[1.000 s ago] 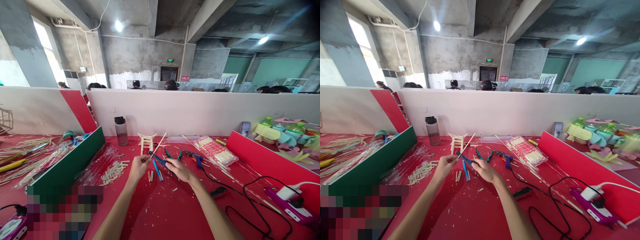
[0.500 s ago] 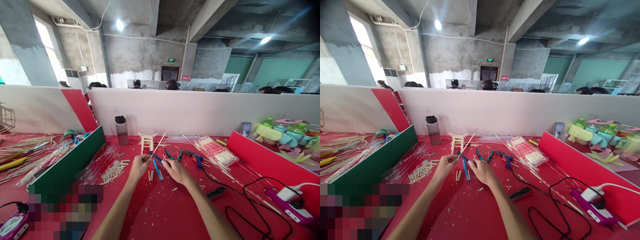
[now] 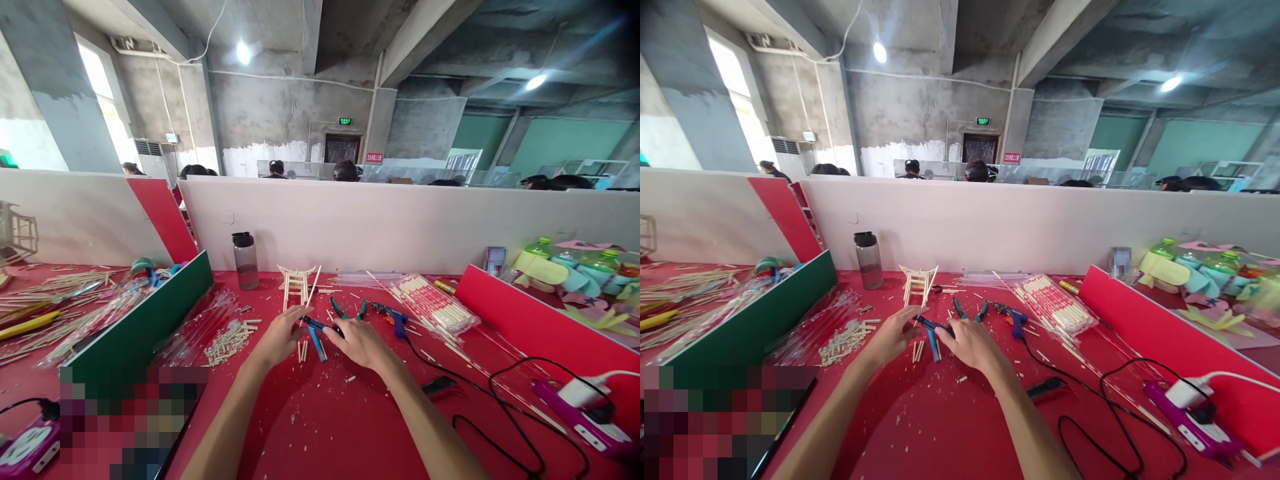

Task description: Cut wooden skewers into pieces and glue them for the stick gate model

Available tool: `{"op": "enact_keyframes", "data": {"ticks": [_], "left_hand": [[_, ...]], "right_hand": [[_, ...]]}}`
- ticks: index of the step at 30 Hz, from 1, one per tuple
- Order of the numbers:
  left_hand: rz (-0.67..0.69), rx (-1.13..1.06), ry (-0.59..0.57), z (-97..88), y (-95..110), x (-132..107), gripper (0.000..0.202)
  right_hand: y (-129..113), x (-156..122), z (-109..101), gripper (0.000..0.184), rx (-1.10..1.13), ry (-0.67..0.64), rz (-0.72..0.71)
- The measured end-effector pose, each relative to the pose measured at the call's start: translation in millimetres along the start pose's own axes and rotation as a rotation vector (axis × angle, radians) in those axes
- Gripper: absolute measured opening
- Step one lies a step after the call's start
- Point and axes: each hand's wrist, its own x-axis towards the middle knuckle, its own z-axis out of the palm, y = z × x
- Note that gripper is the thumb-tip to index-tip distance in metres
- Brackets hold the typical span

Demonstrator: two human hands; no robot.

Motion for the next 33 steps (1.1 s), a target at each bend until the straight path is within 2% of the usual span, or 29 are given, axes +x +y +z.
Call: {"op": "enact_keyframes", "data": {"ticks": [3, 9, 21, 28, 33], "left_hand": [[-0.016, -0.028, 0.013, -2.6, 3.2, 0.8, 0.049], [-0.091, -0.100, -0.036, -5.9, 10.8, 0.6, 0.056], [-0.178, -0.139, -0.041, -5.0, 5.3, 2.2, 0.047], [-0.219, -0.228, -0.025, -4.4, 11.0, 4.3, 0.045], [-0.310, -0.307, -0.009, -10.4, 12.2, 4.4, 0.047]], "right_hand": [[0.2, -1.6, -3.6, 0.052, -0.062, 0.021, -0.027], [0.1, -7.5, -2.5, 0.054, -0.111, 0.006, -0.011], [-1.0, -2.3, 10.6, 0.062, -0.141, -0.025, -0.007], [2.8, -2.5, 7.9, 0.065, -0.112, -0.020, 0.018], [12.2, -10.5, 0.0, 0.067, -0.115, -0.010, 0.055]]}}
